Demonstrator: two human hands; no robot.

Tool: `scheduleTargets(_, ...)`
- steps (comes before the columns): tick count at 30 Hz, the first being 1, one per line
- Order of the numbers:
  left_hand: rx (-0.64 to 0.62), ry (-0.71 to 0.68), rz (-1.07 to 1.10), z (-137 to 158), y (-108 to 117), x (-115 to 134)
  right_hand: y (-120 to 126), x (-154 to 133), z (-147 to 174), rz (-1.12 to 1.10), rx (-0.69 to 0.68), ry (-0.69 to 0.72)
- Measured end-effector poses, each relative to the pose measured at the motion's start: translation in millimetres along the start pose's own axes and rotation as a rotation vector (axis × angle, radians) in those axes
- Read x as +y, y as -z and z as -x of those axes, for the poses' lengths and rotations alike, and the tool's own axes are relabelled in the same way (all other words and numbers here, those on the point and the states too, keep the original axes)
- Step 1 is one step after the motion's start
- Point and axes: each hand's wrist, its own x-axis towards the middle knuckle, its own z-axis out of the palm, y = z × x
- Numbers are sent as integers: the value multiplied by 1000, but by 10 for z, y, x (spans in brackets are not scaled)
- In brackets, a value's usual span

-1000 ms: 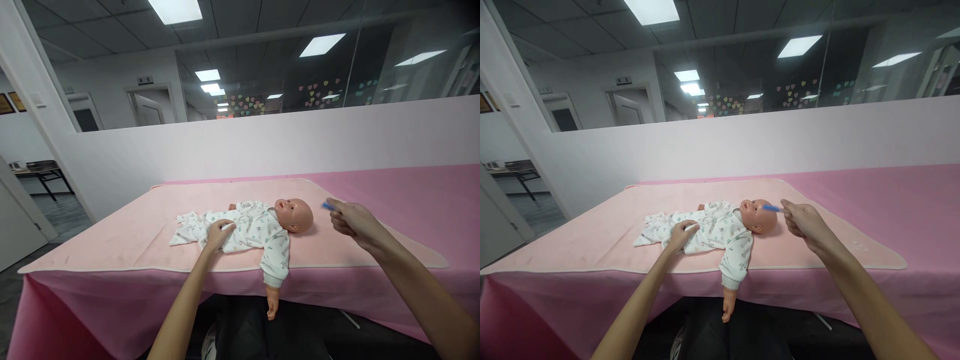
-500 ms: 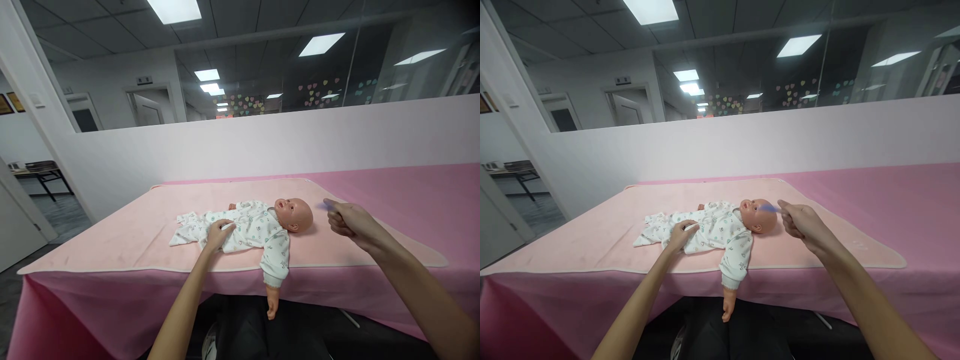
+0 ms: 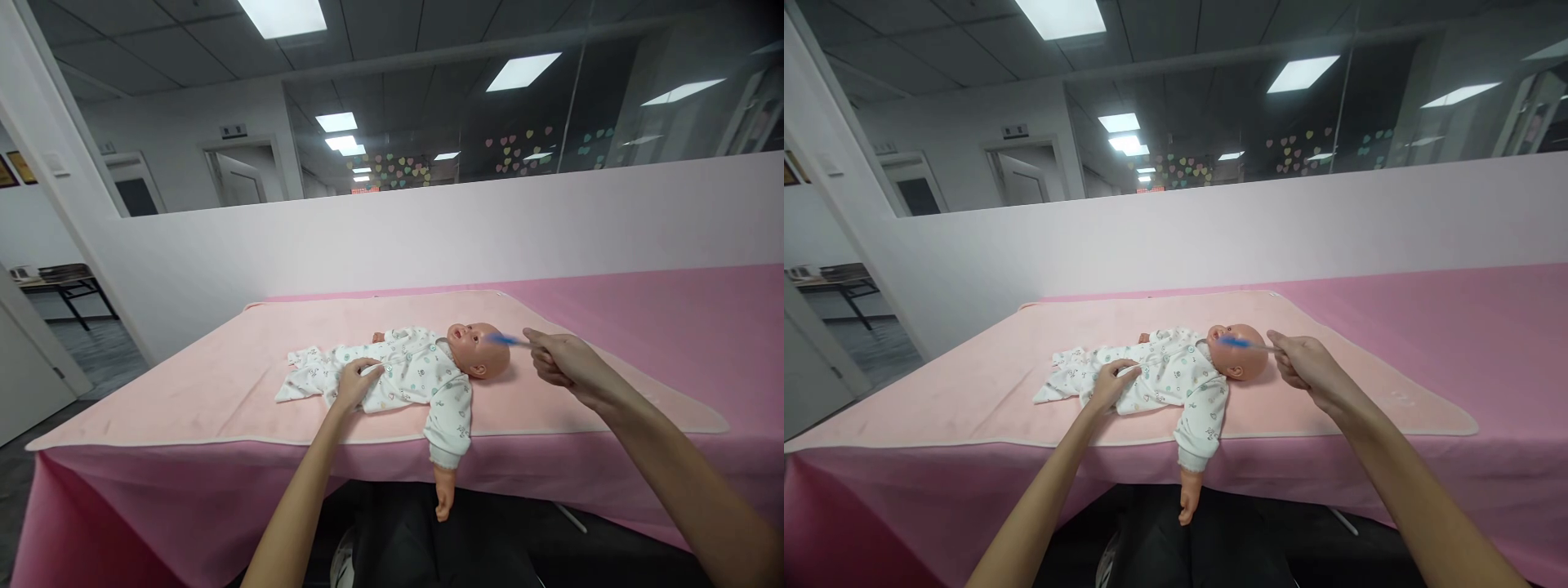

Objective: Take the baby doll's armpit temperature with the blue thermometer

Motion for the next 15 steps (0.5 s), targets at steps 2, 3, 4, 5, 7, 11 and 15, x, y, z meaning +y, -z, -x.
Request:
scheduleTargets(2,0,4,2,1,1,4,-7,5,-7,-23,-15,-23)
scheduleTargets(3,-1,4,2,1,2,6,-10,11,-12,-45,-29,-31)
scheduleTargets(4,1,2,3,0,4,6,-10,18,-16,-75,-47,-44)
scheduleTargets(5,0,0,2,-2,5,6,-9,25,-18,-109,-73,-59)
scheduleTargets(7,-6,1,0,-7,7,2,-2,37,-13,-168,-106,-85)
scheduleTargets(11,-10,4,-4,-12,8,-5,32,26,29,-261,-134,-78)
scheduleTargets(15,-10,0,-4,-12,4,-10,55,6,47,-278,-108,-68)
